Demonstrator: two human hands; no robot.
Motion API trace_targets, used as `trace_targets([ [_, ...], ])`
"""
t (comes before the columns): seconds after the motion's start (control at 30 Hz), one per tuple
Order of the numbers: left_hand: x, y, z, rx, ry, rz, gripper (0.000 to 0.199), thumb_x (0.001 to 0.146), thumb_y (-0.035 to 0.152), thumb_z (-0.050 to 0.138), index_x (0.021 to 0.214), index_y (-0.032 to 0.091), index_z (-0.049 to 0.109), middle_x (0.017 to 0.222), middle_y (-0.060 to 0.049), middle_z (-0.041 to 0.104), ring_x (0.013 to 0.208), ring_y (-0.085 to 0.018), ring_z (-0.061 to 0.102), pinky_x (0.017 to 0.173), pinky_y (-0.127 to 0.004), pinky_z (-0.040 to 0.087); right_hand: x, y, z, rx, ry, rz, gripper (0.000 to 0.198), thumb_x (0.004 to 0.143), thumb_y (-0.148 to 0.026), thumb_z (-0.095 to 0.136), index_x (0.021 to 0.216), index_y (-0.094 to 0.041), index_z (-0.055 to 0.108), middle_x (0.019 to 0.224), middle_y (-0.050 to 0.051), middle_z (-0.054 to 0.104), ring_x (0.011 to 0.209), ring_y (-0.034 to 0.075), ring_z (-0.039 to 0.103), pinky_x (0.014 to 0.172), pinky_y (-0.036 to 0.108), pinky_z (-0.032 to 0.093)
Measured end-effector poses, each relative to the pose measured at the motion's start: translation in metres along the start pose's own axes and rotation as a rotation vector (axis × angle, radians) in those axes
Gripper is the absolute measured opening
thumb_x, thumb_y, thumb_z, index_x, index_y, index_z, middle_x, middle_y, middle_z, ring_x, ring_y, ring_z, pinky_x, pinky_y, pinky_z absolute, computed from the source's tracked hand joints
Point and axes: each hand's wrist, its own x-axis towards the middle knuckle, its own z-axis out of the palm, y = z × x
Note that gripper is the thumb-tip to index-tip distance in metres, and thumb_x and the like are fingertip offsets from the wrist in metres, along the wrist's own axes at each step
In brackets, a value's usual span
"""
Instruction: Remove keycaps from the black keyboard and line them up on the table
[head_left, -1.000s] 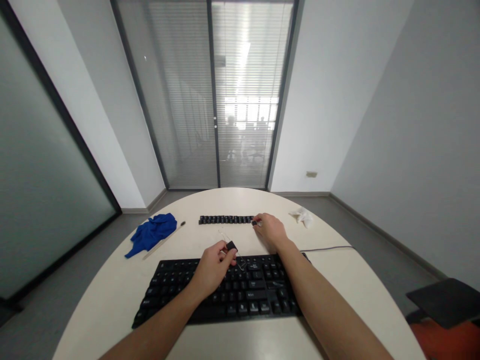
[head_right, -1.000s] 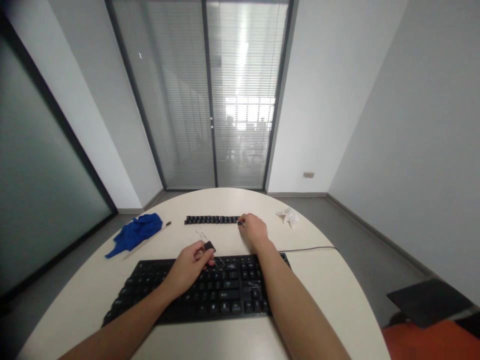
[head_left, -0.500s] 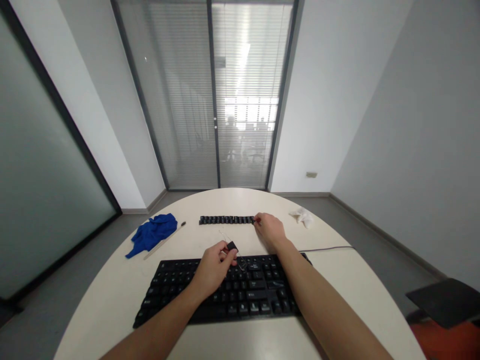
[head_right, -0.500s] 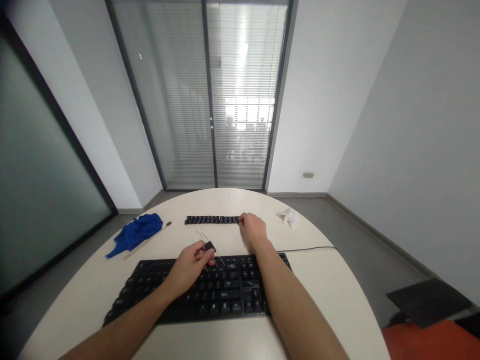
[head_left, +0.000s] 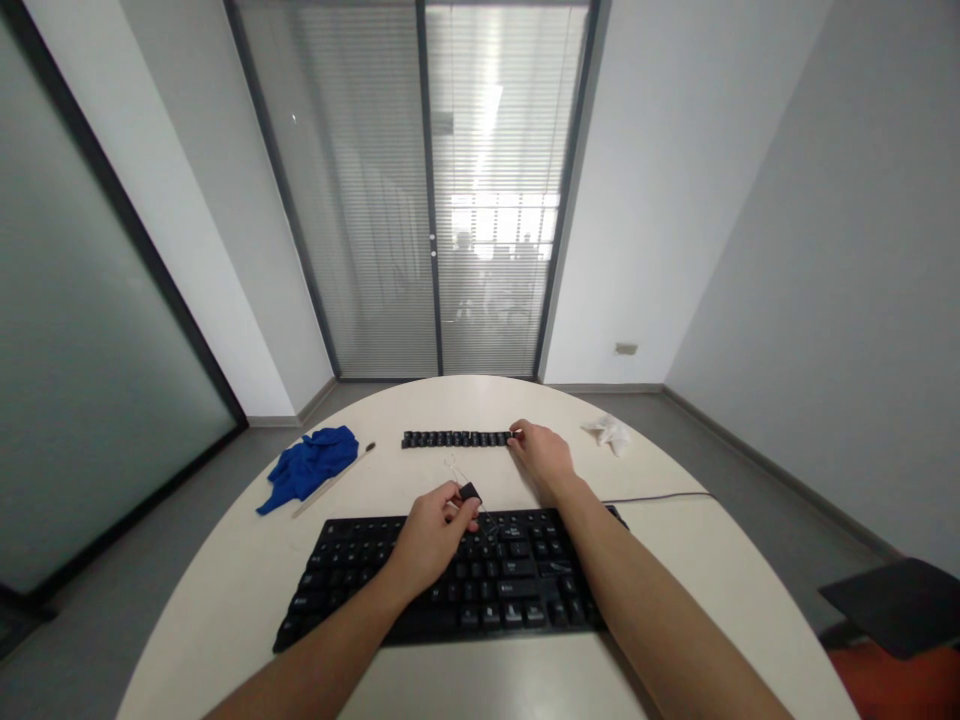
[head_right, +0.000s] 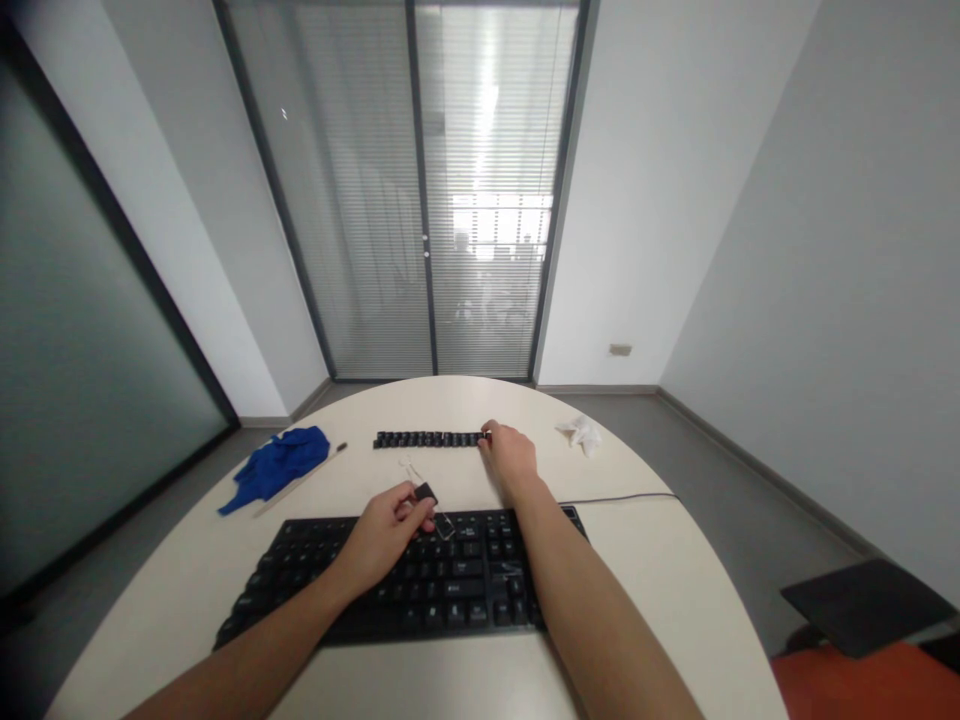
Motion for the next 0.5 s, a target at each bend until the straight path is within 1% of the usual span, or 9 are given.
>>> trace_targets([
  [0.13,-0.001,0.004,-0.001,0.007,-0.003,-0.003,0.028,0.083,0.044,0.059,0.076,0.018,0.06,0.074,-0.004,0.071,0.07,-0.021,0.07,0.061,-0.026,0.047,-0.004,-0.003,-0.008,0.009,-0.026,-0.012,0.033,0.095,-0.038,0.046,0.125,-0.024,0.053,0.105,0.009,0.07,0.097,0.023,0.064,0.078,0.031,0.042],
  [0.23,-0.003,0.006,-0.001,0.019,-0.023,0.007,0.028,0.083,0.044,0.058,0.075,0.018,0.06,0.071,-0.004,0.07,0.071,-0.021,0.07,0.059,-0.025,0.046,-0.01,-0.006,-0.021,0.015,-0.095,-0.047,0.04,0.091,-0.036,0.052,0.129,-0.024,0.05,0.101,0.008,0.072,0.094,0.023,0.065,0.077,0.031,0.043],
  [0.3,-0.004,0.007,0.0,0.032,-0.037,0.009,0.027,0.084,0.043,0.057,0.075,0.018,0.06,0.07,-0.004,0.07,0.07,-0.021,0.069,0.056,-0.024,0.044,-0.019,-0.007,-0.033,0.024,-0.138,-0.078,0.039,0.087,-0.037,0.058,0.124,-0.024,0.056,0.095,0.006,0.073,0.091,0.023,0.066,0.075,0.029,0.043],
  [0.37,-0.005,0.009,0.0,0.05,-0.041,0.005,0.027,0.084,0.043,0.057,0.075,0.018,0.06,0.068,-0.004,0.071,0.067,-0.02,0.068,0.053,-0.024,0.043,-0.033,-0.007,-0.045,0.038,-0.196,-0.12,0.033,0.085,-0.039,0.061,0.115,-0.024,0.062,0.092,0.004,0.073,0.089,0.022,0.066,0.074,0.028,0.044],
  [0.43,-0.005,0.01,0.001,0.061,-0.034,0.005,0.026,0.084,0.042,0.057,0.074,0.018,0.059,0.068,-0.004,0.071,0.064,-0.02,0.067,0.053,-0.024,0.042,-0.05,-0.005,-0.058,0.071,-0.296,-0.195,0.029,0.086,-0.039,0.059,0.11,-0.023,0.066,0.094,0.005,0.074,0.088,0.022,0.066,0.074,0.029,0.045],
  [0.5,-0.006,0.011,0.001,0.07,-0.024,0.025,0.026,0.084,0.041,0.057,0.073,0.018,0.06,0.068,-0.004,0.07,0.064,-0.019,0.066,0.055,-0.024,0.043,-0.068,-0.003,-0.067,0.15,-0.419,-0.293,0.029,0.084,-0.038,0.06,0.109,-0.023,0.068,0.095,0.005,0.074,0.083,0.021,0.067,0.074,0.028,0.046],
])
